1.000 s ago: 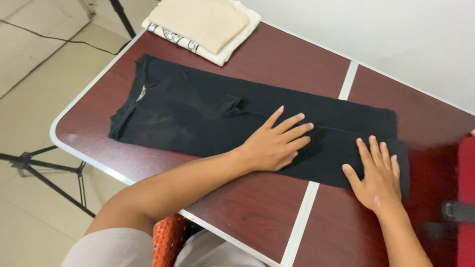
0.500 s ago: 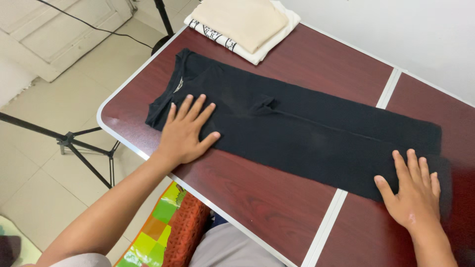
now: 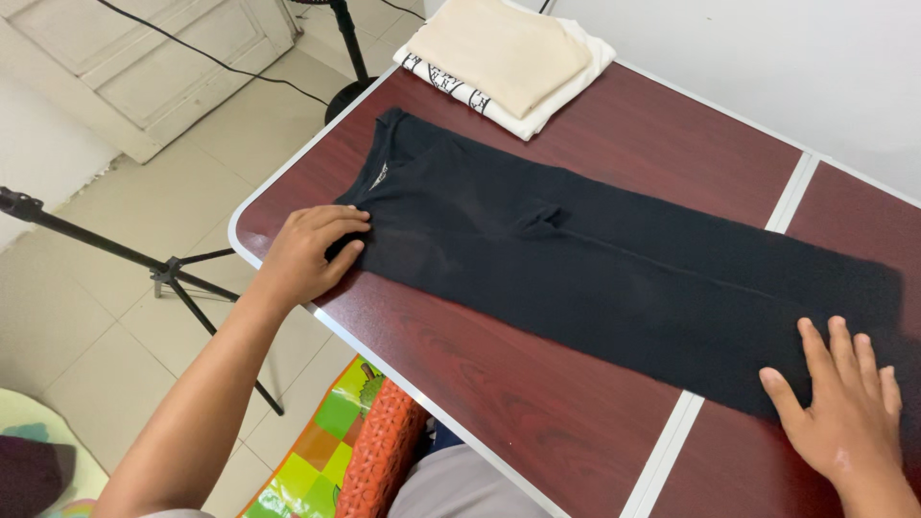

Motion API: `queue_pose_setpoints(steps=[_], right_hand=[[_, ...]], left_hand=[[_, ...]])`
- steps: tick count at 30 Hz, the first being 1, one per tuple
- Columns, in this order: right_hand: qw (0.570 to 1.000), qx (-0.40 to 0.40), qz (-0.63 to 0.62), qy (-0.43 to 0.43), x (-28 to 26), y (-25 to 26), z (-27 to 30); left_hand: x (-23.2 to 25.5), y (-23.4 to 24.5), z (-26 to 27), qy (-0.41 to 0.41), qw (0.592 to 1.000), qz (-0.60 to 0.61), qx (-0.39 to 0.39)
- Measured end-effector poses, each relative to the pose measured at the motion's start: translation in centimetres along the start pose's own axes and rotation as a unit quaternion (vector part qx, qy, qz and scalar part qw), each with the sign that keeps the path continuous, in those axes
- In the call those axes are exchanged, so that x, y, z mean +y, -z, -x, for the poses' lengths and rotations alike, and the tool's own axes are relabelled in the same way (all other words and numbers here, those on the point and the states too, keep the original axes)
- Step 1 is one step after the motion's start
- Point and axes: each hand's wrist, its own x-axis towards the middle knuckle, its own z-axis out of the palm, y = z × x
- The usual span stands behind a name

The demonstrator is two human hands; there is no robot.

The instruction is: The person folds a black t-shirt on a table by tucking the sleeves inward and smoothing the fabric by hand.

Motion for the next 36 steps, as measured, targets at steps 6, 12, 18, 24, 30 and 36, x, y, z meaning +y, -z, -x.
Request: queue_pose_setpoints(steps=[6,12,18,24,30,36], right_hand=[[1.000,0.000,-0.015,0.021,0.7,-0.7,0.1],[0.999,0.026,0.002,0.040,1.9,-2.5,0.4],[0.998,0.037,-0.022,0.043,2.0,-2.5,0.8],[0.999,0.020,0.015,0.038,2.1,-2.5,0.6],[1.000,0.007,-0.013,0.025,1.4,-1.4,0.5],[1.000,0.005,0.018,0.019,1.2,-1.3,0.6]], left_hand=[[3.4,-1.4,-1.9,0.089,0.990,-0.093,0.054],[3.6,-6.1,-8.2,-0.070,0.993,-0.092,0.001],[0.1,-7.4,-11.5,-0.001,0.986,-0.108,-0.123],[-2.8,-6.4,-13.1,0.067,0.980,-0.166,-0.084],[-8.1,-6.0,-16.9,0.162,0.979,-0.066,0.105],[-9.3,-7.1,-17.8,0.341,0.928,-0.018,0.152]])
